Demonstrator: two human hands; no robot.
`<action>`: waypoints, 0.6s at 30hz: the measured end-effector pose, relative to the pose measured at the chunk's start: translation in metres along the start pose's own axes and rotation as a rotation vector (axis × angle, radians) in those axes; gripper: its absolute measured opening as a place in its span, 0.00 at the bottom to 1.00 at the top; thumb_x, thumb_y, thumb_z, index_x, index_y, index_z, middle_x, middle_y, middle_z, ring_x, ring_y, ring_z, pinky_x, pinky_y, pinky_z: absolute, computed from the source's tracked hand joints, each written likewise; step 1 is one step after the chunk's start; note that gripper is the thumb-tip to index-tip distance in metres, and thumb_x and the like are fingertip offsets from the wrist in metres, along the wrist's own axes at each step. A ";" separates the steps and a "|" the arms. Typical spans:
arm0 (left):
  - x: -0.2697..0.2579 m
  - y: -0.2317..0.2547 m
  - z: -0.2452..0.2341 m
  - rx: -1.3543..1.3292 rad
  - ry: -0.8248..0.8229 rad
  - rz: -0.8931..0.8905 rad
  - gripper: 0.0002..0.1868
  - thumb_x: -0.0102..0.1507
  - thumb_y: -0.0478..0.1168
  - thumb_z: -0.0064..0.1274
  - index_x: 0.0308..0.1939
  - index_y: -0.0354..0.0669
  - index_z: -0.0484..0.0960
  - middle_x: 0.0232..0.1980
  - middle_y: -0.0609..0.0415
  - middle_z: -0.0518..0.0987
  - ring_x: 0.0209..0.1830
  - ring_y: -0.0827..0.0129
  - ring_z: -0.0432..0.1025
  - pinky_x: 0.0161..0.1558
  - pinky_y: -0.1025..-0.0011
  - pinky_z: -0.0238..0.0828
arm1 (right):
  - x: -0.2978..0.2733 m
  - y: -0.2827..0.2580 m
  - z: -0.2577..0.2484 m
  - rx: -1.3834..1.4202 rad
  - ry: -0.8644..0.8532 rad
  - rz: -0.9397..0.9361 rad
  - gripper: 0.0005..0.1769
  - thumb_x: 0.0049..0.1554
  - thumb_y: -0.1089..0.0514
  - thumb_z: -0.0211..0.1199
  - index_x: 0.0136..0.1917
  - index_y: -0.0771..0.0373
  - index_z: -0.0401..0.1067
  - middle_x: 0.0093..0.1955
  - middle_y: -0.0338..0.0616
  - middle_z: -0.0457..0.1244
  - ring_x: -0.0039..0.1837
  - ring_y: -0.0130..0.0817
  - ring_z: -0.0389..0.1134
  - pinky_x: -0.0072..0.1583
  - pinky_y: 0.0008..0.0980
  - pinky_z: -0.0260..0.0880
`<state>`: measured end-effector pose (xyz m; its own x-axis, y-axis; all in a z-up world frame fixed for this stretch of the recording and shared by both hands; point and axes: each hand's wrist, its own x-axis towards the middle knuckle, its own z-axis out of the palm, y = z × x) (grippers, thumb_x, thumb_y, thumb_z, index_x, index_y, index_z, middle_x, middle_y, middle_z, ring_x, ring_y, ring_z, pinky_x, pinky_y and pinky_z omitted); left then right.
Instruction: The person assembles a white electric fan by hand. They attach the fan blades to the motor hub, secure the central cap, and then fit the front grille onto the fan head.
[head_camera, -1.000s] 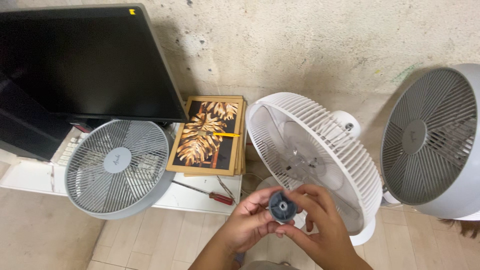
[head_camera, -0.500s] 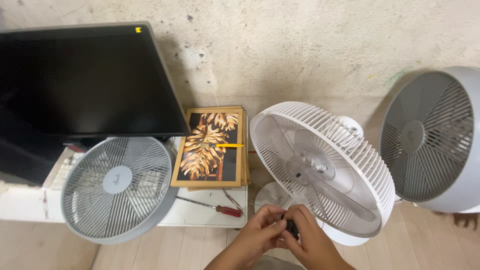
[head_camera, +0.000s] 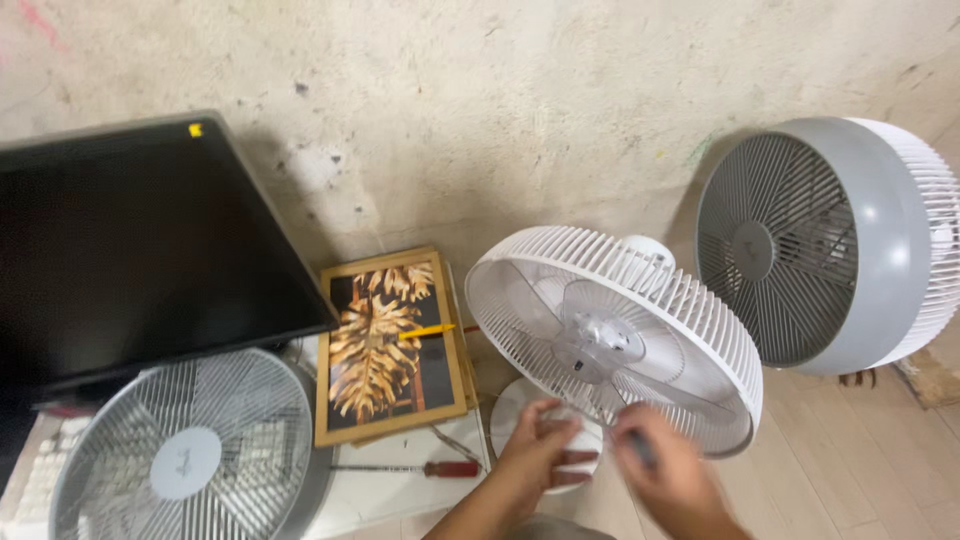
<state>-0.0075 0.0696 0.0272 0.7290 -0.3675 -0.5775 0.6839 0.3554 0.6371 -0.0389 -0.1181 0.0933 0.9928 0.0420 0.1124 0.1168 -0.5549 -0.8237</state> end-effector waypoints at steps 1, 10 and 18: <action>0.009 0.010 0.003 0.009 0.032 0.016 0.34 0.63 0.49 0.57 0.68 0.54 0.59 0.61 0.50 0.74 0.49 0.56 0.80 0.45 0.56 0.82 | 0.002 -0.006 -0.022 -0.066 0.136 -0.176 0.11 0.52 0.66 0.64 0.50 0.61 0.70 0.51 0.44 0.67 0.54 0.35 0.70 0.56 0.34 0.71; 0.055 0.038 0.027 -0.243 -0.087 -0.172 0.43 0.65 0.69 0.44 0.76 0.57 0.47 0.71 0.42 0.62 0.59 0.51 0.73 0.52 0.45 0.80 | 0.143 0.003 -0.142 -0.006 0.403 0.172 0.20 0.67 0.45 0.59 0.50 0.66 0.75 0.39 0.38 0.64 0.34 0.24 0.61 0.35 0.28 0.64; 0.075 0.035 0.039 -0.450 -0.081 -0.096 0.43 0.68 0.66 0.44 0.75 0.40 0.53 0.66 0.35 0.66 0.52 0.53 0.77 0.53 0.51 0.84 | 0.298 0.074 -0.099 -0.126 -0.151 0.397 0.28 0.64 0.36 0.56 0.56 0.62 0.80 0.38 0.44 0.67 0.31 0.32 0.57 0.34 0.36 0.57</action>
<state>0.0696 0.0206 0.0263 0.6697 -0.4760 -0.5700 0.7053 0.6478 0.2878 0.2631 -0.2291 0.1208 0.9541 -0.0790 -0.2890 -0.2692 -0.6490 -0.7115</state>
